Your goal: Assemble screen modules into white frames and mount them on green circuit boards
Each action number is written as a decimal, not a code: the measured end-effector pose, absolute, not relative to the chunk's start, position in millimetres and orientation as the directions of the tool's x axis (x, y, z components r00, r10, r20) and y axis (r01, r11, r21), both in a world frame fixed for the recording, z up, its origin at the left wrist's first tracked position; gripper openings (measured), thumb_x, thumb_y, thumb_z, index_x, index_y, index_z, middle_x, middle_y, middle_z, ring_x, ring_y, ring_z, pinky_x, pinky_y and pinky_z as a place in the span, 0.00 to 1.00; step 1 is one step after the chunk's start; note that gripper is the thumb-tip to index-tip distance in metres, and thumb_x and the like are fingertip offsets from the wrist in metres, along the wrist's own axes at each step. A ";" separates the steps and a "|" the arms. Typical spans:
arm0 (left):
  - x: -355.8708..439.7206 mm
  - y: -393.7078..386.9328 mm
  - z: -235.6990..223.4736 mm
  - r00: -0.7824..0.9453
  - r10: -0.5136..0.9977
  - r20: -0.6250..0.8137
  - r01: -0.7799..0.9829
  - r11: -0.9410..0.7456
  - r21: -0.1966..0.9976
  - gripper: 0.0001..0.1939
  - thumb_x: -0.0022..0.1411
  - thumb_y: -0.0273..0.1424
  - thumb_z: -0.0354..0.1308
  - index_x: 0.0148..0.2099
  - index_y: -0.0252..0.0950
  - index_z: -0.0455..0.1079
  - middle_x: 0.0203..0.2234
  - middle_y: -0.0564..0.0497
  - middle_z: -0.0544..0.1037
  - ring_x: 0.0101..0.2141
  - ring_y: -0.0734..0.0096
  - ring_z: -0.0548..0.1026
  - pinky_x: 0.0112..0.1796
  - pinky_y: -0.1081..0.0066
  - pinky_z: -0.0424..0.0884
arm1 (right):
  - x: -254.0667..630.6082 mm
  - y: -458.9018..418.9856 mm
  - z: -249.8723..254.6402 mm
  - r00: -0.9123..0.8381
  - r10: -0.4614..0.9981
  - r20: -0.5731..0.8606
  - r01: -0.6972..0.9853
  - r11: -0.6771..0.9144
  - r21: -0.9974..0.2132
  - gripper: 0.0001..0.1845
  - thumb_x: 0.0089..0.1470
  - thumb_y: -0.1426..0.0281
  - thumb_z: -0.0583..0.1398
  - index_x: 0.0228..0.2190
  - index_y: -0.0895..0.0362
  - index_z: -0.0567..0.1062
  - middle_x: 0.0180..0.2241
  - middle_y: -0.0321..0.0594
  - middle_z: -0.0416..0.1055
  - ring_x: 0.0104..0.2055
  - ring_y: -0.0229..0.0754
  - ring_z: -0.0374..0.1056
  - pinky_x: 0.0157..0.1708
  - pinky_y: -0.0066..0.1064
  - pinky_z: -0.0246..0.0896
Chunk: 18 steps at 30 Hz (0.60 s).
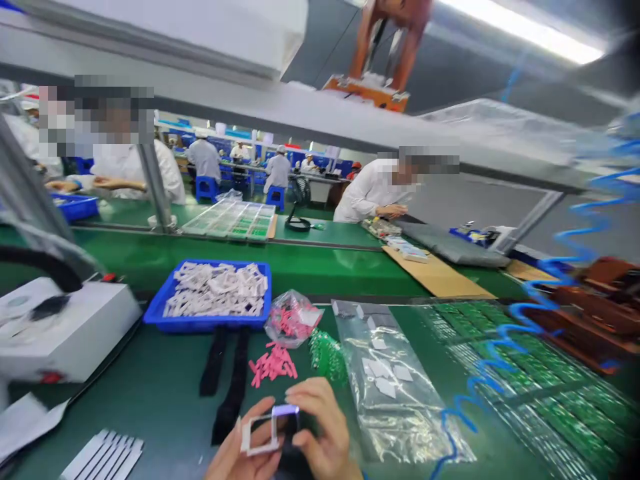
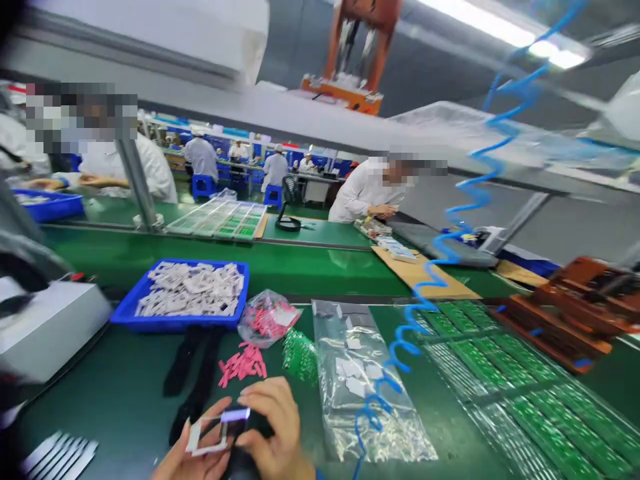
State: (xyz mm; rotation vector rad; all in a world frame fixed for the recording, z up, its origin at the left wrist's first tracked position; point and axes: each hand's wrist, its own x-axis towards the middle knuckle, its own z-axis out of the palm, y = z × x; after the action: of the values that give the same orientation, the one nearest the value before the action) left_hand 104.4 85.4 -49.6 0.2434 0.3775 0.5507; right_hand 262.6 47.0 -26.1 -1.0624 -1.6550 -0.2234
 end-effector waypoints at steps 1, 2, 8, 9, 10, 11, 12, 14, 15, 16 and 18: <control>103.0 82.0 -49.2 0.774 0.566 -0.283 -0.479 0.817 0.321 0.21 0.48 0.39 0.67 0.45 0.39 0.75 0.40 0.47 0.80 0.38 0.67 0.78 0.43 0.70 0.72 | 264.0 43.3 -26.3 0.012 0.568 0.823 0.725 0.562 -0.399 0.20 0.60 0.56 0.49 0.41 0.57 0.70 0.34 0.42 0.72 0.39 0.36 0.68 0.37 0.29 0.67; 102.0 79.3 -48.2 0.763 0.584 -0.277 -0.498 0.804 0.324 0.22 0.49 0.39 0.67 0.46 0.38 0.74 0.39 0.47 0.80 0.38 0.68 0.78 0.43 0.70 0.71 | 265.2 40.6 -27.5 0.015 0.604 0.797 0.716 0.550 -0.430 0.19 0.60 0.57 0.49 0.41 0.57 0.70 0.36 0.43 0.71 0.40 0.37 0.68 0.38 0.30 0.66; 102.0 78.9 -42.9 0.749 0.622 -0.229 -0.527 0.768 0.364 0.22 0.50 0.39 0.66 0.47 0.35 0.73 0.39 0.44 0.80 0.37 0.71 0.78 0.41 0.72 0.70 | 266.4 42.6 -37.4 -0.046 0.656 0.753 0.676 0.576 -0.461 0.16 0.57 0.59 0.55 0.42 0.55 0.72 0.40 0.42 0.70 0.44 0.39 0.65 0.42 0.33 0.64; 102.0 79.2 -42.8 0.754 0.621 -0.216 -0.526 0.766 0.369 0.22 0.50 0.39 0.66 0.47 0.36 0.73 0.39 0.44 0.80 0.37 0.70 0.78 0.41 0.72 0.70 | 265.7 43.7 -37.7 -0.054 0.649 0.759 0.673 0.585 -0.453 0.16 0.57 0.59 0.55 0.42 0.55 0.72 0.40 0.42 0.70 0.44 0.38 0.65 0.42 0.32 0.63; 101.9 79.1 -42.7 0.759 0.618 -0.203 -0.523 0.765 0.376 0.22 0.50 0.39 0.66 0.47 0.36 0.73 0.39 0.45 0.80 0.38 0.70 0.78 0.41 0.71 0.69 | 264.9 44.5 -37.5 -0.062 0.642 0.764 0.671 0.593 -0.444 0.16 0.57 0.59 0.55 0.42 0.55 0.72 0.40 0.42 0.70 0.44 0.38 0.65 0.42 0.32 0.63; 101.8 78.7 -42.6 0.765 0.616 -0.190 -0.520 0.764 0.383 0.22 0.50 0.39 0.66 0.47 0.35 0.73 0.38 0.45 0.80 0.38 0.70 0.78 0.42 0.70 0.69 | 264.1 45.1 -37.2 -0.072 0.636 0.769 0.670 0.601 -0.435 0.16 0.57 0.59 0.55 0.42 0.55 0.72 0.40 0.42 0.70 0.44 0.38 0.65 0.42 0.32 0.64; 101.7 78.3 -42.5 0.771 0.611 -0.180 -0.515 0.764 0.388 0.22 0.50 0.38 0.66 0.47 0.35 0.73 0.37 0.45 0.80 0.38 0.69 0.78 0.42 0.70 0.69 | 263.2 45.3 -36.7 -0.086 0.631 0.771 0.670 0.610 -0.424 0.16 0.57 0.59 0.55 0.42 0.55 0.72 0.40 0.42 0.70 0.44 0.38 0.65 0.41 0.32 0.64; 101.6 77.4 -42.4 0.775 0.608 -0.170 -0.514 0.764 0.389 0.23 0.50 0.38 0.66 0.48 0.35 0.72 0.35 0.46 0.80 0.38 0.69 0.78 0.41 0.70 0.69 | 261.5 45.3 -35.8 -0.122 0.622 0.774 0.672 0.626 -0.397 0.16 0.57 0.60 0.55 0.43 0.55 0.72 0.40 0.43 0.70 0.44 0.39 0.65 0.40 0.32 0.64; 101.6 77.2 -42.5 0.776 0.609 -0.166 -0.516 0.764 0.388 0.22 0.51 0.38 0.66 0.48 0.35 0.72 0.34 0.46 0.80 0.38 0.69 0.77 0.41 0.71 0.69 | 260.8 45.2 -35.3 -0.138 0.619 0.773 0.674 0.631 -0.384 0.16 0.57 0.61 0.55 0.43 0.55 0.72 0.41 0.43 0.70 0.44 0.39 0.64 0.40 0.32 0.65; 101.6 77.2 -42.8 0.776 0.609 -0.162 -0.518 0.763 0.386 0.22 0.51 0.38 0.66 0.48 0.35 0.72 0.34 0.46 0.80 0.38 0.69 0.77 0.41 0.71 0.69 | 260.2 45.1 -34.9 -0.150 0.617 0.773 0.678 0.633 -0.374 0.15 0.58 0.62 0.55 0.44 0.56 0.71 0.41 0.44 0.69 0.44 0.39 0.64 0.39 0.32 0.65; 101.7 77.4 -43.6 0.779 0.609 -0.151 -0.523 0.763 0.381 0.21 0.53 0.38 0.65 0.48 0.35 0.72 0.35 0.47 0.80 0.39 0.70 0.77 0.42 0.71 0.68 | 259.5 45.3 -33.7 -0.160 0.619 0.769 0.690 0.628 -0.361 0.14 0.58 0.64 0.55 0.44 0.56 0.71 0.43 0.44 0.68 0.45 0.39 0.64 0.39 0.32 0.65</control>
State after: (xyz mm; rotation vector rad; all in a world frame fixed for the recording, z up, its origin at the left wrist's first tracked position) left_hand 101.7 77.4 -43.6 0.3305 0.2747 0.6238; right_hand 259.5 45.3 -33.7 -1.0467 -1.8522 -0.0892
